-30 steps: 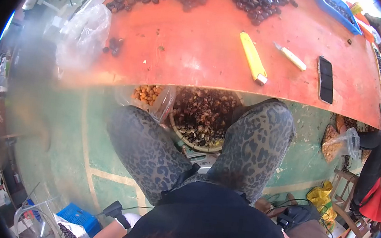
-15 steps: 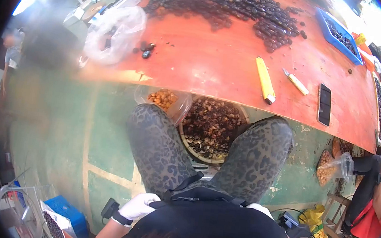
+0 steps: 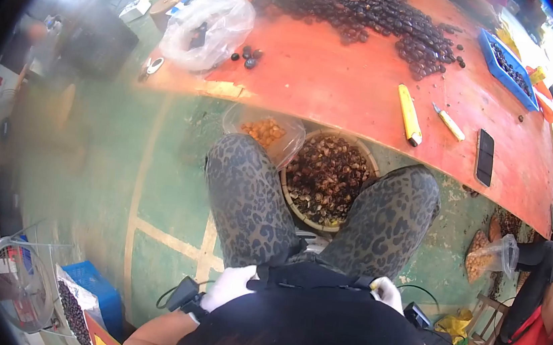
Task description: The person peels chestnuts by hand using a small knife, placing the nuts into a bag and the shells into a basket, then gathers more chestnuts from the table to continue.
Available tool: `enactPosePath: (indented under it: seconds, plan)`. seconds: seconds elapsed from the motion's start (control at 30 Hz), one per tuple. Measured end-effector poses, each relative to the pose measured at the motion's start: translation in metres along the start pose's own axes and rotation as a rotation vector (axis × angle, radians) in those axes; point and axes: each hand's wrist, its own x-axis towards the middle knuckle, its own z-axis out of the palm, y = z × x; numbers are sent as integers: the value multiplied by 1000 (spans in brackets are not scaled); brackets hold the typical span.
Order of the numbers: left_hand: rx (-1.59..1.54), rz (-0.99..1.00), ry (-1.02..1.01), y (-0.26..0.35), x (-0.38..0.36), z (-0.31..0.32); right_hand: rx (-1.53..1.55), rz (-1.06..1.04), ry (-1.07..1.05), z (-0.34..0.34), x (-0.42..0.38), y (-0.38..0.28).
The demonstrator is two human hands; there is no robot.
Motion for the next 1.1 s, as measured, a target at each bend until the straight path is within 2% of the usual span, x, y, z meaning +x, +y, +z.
enactPosePath:
  seconds: [0.03,0.07,0.13,0.23,0.27,0.33,0.37,0.4,0.43,0.53,0.57,0.6,0.63,0.67,0.7,0.73,0.77,0.8,0.83,0.87,0.9,0.97,1.1]
  plan:
    - [38,12,57,16,2,0,320,132,-31,-4,5,19]
    - [208,-72,86,22,10,-1,390,202,-104,-5,4,3]
    - [210,-16,190,28,23,4,521,312,-229,-4,5,-43]
    - [146,75,243,43,33,5,340,110,-330,0,11,-51]
    - [99,111,247,41,34,6,31,119,-265,-1,9,-59]
    - [-3,155,247,42,37,7,-213,-4,-90,14,13,-64]
    - [-134,83,131,44,39,2,-337,-68,-1,18,14,-61]
    - [-266,9,17,51,38,-8,-294,-345,105,26,24,-40]
    - [-397,-64,-96,54,37,-15,-325,-293,140,27,23,-47]
    - [-707,-10,-305,62,34,-17,-359,-163,202,23,21,-71]
    - [-776,11,-370,69,32,-18,-323,-238,223,25,23,-65]
    - [-791,66,-328,72,29,-18,-288,-307,245,29,25,-59]
    - [-529,40,-193,71,28,-16,-252,-381,267,31,26,-55]
    - [-266,15,-55,68,26,-13,-125,-313,146,32,22,-52]
    - [-4,-13,83,64,23,-9,-165,-183,31,27,9,-83]
    - [-12,37,236,61,20,-2,-149,-126,-45,18,2,-93]
    - [-1,30,189,71,17,-3,-127,-68,-118,7,-4,-97]
    - [13,24,137,87,12,-7,1,79,-109,0,-12,-104]
    - [22,17,89,96,9,-10,107,154,-209,-17,-18,-102]
    - [57,95,-63,68,17,-9,195,227,-272,-26,-22,-95]
    - [65,113,-87,64,20,-3,281,300,-333,-34,-30,-87]
    - [97,162,-143,61,25,4,424,302,-493,-42,-40,-69]
    - [282,189,-85,45,32,8,354,208,-520,-53,-56,-52]
